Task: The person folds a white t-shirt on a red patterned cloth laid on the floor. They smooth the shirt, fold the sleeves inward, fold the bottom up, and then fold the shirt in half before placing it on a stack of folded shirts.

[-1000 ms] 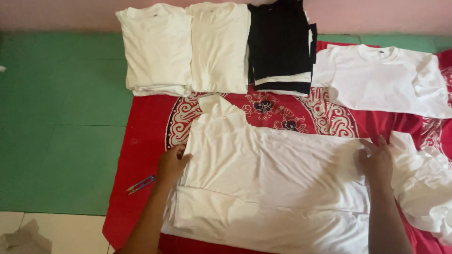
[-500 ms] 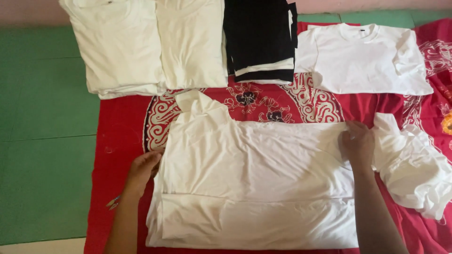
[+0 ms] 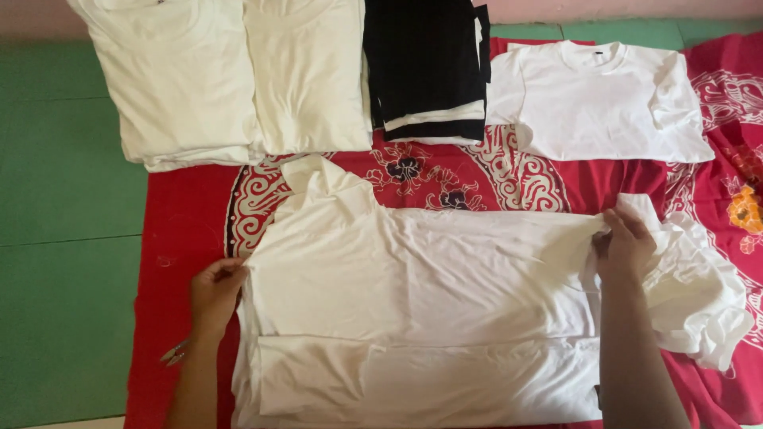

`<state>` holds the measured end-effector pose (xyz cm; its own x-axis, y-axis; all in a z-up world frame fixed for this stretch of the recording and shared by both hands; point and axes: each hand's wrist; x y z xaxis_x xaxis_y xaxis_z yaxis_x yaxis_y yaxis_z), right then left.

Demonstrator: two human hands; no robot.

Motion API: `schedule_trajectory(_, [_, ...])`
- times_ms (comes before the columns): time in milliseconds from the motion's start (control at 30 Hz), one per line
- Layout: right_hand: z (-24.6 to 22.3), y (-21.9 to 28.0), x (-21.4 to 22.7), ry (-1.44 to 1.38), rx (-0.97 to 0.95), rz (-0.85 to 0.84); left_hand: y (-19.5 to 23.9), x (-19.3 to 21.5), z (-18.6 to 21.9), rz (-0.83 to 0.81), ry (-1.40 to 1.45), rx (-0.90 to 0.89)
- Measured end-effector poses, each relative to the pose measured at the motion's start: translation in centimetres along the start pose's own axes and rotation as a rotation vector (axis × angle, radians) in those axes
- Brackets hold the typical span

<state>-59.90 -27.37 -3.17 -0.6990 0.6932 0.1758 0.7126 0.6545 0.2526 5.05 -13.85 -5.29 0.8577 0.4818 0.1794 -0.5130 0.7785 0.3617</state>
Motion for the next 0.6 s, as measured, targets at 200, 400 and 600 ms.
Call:
schedule_trajectory(200, [1.7,-3.5,1.3,-0.315,-0.180,0.147,0.3,-0.5,0.8,0.095,-0.170,-0.036])
schedule_trajectory(400, [0.1,3.4,-2.9,0.317,0.683,0.023,0.0,0.0,0.3,0.011,-0.299,-0.214])
schedule_trajectory(600, [2.5,15.4,-10.4,0.636,0.966,-0.511,2.9,4.7,6.5,-0.092,-0.677,-0.146])
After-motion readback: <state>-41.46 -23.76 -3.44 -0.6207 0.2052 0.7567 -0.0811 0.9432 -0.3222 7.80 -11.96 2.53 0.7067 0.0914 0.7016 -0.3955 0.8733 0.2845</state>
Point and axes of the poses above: each hand's wrist, its own y-axis away from the middle knuckle, its own x-axis out of the back of the hand, z = x × y, and after that the axes turned 7 degrees about y, right-handed
